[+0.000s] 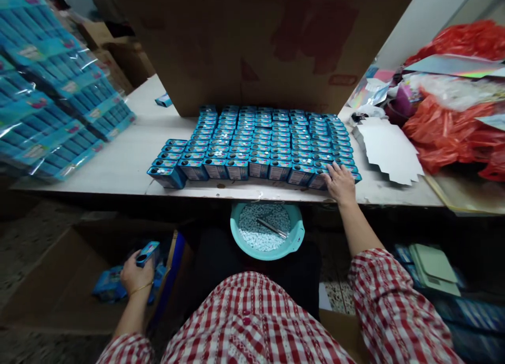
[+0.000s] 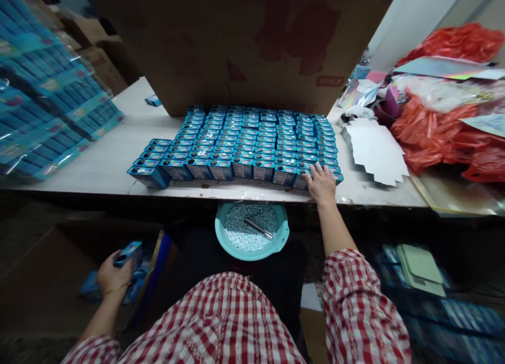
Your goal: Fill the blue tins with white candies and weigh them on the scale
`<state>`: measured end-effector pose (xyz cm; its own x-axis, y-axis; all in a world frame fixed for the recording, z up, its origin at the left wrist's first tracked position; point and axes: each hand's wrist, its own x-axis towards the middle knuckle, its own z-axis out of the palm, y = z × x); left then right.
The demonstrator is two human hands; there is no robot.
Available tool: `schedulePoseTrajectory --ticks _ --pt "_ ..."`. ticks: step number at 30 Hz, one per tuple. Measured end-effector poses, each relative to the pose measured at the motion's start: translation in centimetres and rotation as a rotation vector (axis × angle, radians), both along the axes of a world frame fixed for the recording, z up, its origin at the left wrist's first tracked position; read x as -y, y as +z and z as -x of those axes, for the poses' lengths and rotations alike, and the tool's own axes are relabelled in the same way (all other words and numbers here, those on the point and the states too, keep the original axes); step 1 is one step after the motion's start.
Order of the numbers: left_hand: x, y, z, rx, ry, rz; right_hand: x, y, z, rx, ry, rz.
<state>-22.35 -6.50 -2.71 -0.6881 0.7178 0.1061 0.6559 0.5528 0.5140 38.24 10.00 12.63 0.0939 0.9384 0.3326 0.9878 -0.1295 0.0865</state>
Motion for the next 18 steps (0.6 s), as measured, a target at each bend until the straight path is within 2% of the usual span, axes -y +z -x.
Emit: schedulePoseTrajectory --ticks 3,8,14,18 --pt "0.0 0.4 -0.1 0.036 0.049 0.043 -0.7 0.7 2.7 0.025 0.060 -0.012" --pt "-0.1 0.8 0.0 0.068 0.049 0.025 -3.1 1.2 8.9 0.050 0.285 0.046" --pt "1.3 -0.6 1.3 0.073 0.076 -0.005 -4.8 0.9 11.8 0.032 0.338 0.136" --pt "2.6 -1.1 1.8 0.098 0.127 0.013 -6.7 1.7 15.7 0.031 0.456 0.126"
